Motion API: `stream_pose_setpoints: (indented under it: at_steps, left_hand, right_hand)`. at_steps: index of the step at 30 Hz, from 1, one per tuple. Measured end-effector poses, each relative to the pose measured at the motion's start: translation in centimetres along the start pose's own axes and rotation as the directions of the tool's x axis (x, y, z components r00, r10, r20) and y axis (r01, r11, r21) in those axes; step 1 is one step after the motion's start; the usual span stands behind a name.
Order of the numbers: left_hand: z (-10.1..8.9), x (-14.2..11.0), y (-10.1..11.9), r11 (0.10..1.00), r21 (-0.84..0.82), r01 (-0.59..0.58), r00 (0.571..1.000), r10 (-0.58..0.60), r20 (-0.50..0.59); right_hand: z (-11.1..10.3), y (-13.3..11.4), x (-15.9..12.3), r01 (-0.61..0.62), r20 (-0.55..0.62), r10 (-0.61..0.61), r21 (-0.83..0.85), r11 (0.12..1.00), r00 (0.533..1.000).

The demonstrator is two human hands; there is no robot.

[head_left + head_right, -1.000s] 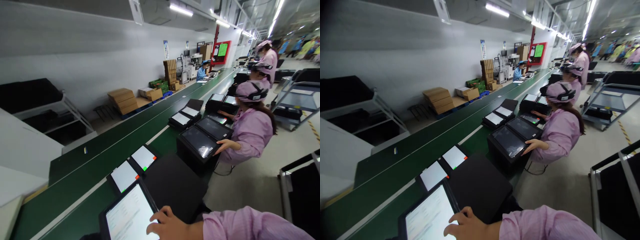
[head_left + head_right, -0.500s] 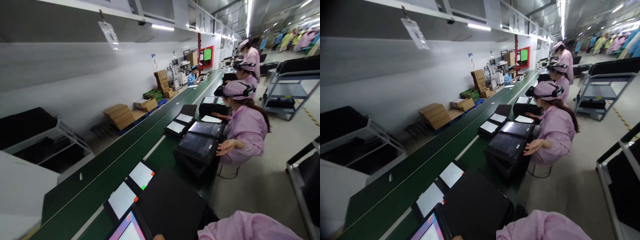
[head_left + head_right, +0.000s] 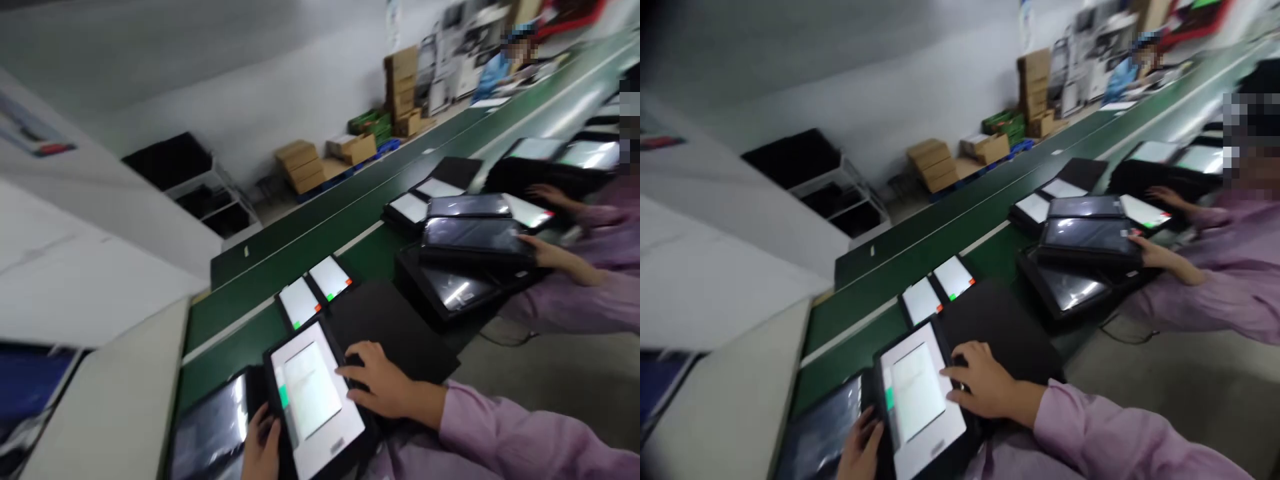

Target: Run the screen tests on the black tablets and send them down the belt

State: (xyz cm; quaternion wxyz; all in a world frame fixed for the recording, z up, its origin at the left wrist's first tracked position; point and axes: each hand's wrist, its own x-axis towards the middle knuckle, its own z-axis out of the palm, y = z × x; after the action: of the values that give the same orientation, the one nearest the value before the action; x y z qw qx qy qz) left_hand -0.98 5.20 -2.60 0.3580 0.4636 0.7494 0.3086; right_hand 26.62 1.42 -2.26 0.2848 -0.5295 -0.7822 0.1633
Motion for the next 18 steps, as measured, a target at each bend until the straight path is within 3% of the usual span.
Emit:
stream_pose_setpoints:
  at_steps: [3,7,12,18]
  left_hand:
    - [0.3,-1.6,0.0,0.992,-0.082,0.093,0.995,-0.094,-0.016]
    - [2.2,-2.7,0.2,0.987,-0.138,0.085,0.996,-0.089,-0.021]
    - [4.0,-3.2,-0.6,0.986,-0.162,0.040,0.997,-0.049,-0.053]
    - [4.7,-3.7,-1.2,0.989,-0.146,-0.020,0.997,0.009,-0.080]
  right_hand:
    - [-1.3,0.4,-0.8,0.033,0.056,-0.036,0.059,0.998,0.998]
    - [-1.9,1.0,-0.9,0.093,0.109,-0.104,0.104,0.990,0.989]
    - [-1.9,1.5,-0.2,0.251,0.052,-0.250,-0.028,0.967,0.967]
    - [-1.5,-0.3,0.6,0.318,0.076,-0.310,-0.141,0.938,0.948]
